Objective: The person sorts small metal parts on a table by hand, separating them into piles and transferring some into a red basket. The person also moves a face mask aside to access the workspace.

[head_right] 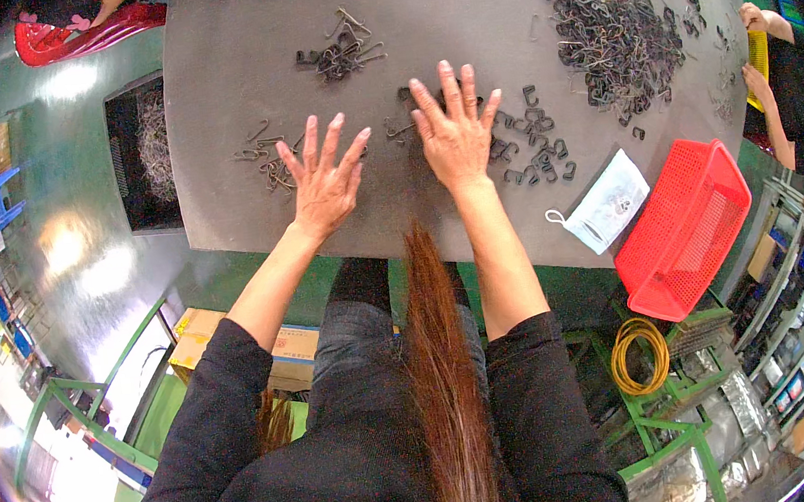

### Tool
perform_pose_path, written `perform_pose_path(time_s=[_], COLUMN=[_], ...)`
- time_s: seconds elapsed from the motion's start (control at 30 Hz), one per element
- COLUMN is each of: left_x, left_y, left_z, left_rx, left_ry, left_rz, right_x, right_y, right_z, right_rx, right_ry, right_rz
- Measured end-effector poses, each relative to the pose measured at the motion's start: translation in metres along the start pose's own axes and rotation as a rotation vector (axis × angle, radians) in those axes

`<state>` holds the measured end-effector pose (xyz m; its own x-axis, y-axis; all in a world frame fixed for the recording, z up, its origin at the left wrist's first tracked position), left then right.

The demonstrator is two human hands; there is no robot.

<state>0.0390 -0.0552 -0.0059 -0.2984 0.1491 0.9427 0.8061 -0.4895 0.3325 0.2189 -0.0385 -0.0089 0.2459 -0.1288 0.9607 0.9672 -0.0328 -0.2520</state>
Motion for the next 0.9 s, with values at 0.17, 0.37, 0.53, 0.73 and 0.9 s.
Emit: perform_pose_path(time_s=[0.17,0.37,0.53,0.73,0.9], left_x=[-0.017,-0.005,0.009,-0.024,-0.018], left_y=[0.036,-0.014,-0.043,-0.004,0.01], left_z=[0.03,-0.004,0.038,0.075,0.033], left_rx=[-0.084,0.001,0.086,0.032,0.041], left_ry=[-0.086,-0.073,0.091,-0.024,0.024], left_rz=[-0.08,0.082,0.01,0.07,-0.08], right_x=[0.006,0.018,-0.009,0.009,0.014], right_y=[0.03,0.031,-0.002,0.04,-0.007], right_z=[-0.008,-0.038,-0.021,0.006,0.042], right_rx=[-0.062,-0.164,0.003,-0.189,-0.017], right_ry=[0.008,0.028,-0.097,0.074,0.092], right_rz=[-0.106,-0.145,-0.02,-0.116,0.072])
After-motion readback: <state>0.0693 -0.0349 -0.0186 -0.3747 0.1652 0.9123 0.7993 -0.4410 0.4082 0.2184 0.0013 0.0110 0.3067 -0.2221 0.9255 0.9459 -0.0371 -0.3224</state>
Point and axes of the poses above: each hand's wrist, its own z-axis towards the middle knuckle, its own x-axis out of the back of the hand, y = z × x, the point moved 8 cm from there along z, towards the middle knuckle, and after that the axes turned 1 degree about y, right-handed, at the moved point
